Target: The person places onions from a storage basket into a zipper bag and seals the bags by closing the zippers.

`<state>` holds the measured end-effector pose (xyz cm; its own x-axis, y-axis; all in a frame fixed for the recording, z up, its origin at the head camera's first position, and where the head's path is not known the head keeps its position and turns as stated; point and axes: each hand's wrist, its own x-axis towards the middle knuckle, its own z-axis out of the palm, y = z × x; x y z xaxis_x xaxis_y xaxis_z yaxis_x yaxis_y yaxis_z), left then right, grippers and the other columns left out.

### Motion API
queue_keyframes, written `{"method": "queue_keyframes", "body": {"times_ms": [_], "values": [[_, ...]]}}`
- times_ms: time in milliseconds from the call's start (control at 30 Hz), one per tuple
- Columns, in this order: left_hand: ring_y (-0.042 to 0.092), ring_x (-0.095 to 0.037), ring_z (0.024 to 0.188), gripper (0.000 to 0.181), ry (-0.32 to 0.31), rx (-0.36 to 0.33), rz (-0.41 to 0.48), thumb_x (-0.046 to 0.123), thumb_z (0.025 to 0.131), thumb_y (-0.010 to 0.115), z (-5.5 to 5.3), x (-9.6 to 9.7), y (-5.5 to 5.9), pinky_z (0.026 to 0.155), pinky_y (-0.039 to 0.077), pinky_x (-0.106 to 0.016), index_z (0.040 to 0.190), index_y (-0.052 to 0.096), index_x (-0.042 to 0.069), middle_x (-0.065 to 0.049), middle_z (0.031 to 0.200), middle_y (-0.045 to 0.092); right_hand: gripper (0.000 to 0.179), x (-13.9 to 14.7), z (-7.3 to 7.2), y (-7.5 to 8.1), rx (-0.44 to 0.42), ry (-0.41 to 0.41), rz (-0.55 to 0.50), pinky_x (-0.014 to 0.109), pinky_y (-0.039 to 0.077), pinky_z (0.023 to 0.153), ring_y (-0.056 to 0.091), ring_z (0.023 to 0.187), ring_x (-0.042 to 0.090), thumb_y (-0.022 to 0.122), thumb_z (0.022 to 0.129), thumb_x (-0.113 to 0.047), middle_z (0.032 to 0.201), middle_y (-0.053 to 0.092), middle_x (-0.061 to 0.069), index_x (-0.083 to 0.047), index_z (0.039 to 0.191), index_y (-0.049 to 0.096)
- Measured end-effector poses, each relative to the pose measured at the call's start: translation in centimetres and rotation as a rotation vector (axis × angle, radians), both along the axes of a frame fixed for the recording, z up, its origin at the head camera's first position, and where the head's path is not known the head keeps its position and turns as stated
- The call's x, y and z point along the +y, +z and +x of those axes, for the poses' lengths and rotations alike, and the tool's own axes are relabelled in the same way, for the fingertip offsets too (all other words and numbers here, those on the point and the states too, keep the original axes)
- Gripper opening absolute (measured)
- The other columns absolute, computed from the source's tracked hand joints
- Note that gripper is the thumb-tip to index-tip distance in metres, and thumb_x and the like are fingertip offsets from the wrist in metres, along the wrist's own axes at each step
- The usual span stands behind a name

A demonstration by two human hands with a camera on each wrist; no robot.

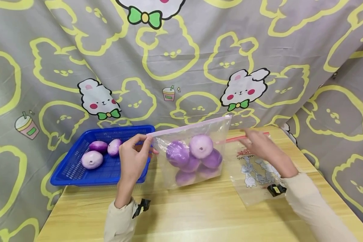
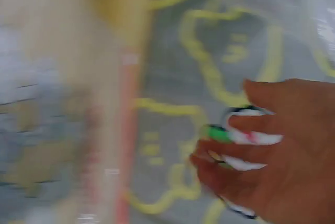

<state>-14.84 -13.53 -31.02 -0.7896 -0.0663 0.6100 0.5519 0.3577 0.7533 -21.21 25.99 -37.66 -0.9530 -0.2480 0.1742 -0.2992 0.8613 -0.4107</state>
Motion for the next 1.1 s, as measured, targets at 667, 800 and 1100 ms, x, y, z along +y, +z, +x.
{"method": "queue_keyframes", "body": {"times_ms": [667, 800, 1100], "values": [[0.074, -0.025, 0.081, 0.019, 0.018, -0.249, -0.079, 0.010, 0.096, 0.065, -2.9, -1.3, -4.8, 0.056, 0.058, -0.029, 0.114, 0.060, 0.004, -0.013, 0.113, 0.067, 0.006, 3.6, 4.1, -9.4, 0.073, -0.069, 0.172, 0.047, 0.048, 0.049, 0.062, 0.069, 0.033, 0.066, 0.094, -0.013, 0.079, 0.065, 0.015, -0.008, 0.093, 0.069], [0.073, -0.026, 0.076, 0.027, 0.008, -0.316, -0.151, 0.005, 0.094, 0.066, -2.6, -0.4, -6.3, 0.054, 0.058, -0.032, 0.119, 0.055, 0.002, -0.017, 0.114, 0.066, 0.013, 6.1, 4.3, -7.4, 0.095, -0.117, 0.125, 0.039, 0.041, 0.045, 0.055, 0.058, 0.024, 0.061, 0.093, -0.005, 0.075, 0.065, 0.013, -0.008, 0.092, 0.073], [0.073, -0.022, 0.078, 0.019, -0.129, -0.428, -0.415, 0.008, 0.094, 0.065, -1.8, 4.7, -10.5, 0.058, 0.056, -0.025, 0.108, 0.058, -0.002, -0.021, 0.109, 0.068, 0.007, 7.3, 5.9, -0.3, 0.555, -0.283, -0.043, 0.058, 0.034, 0.045, 0.052, 0.050, 0.040, 0.062, 0.090, -0.004, 0.062, 0.058, 0.020, -0.003, 0.085, 0.066]]}}
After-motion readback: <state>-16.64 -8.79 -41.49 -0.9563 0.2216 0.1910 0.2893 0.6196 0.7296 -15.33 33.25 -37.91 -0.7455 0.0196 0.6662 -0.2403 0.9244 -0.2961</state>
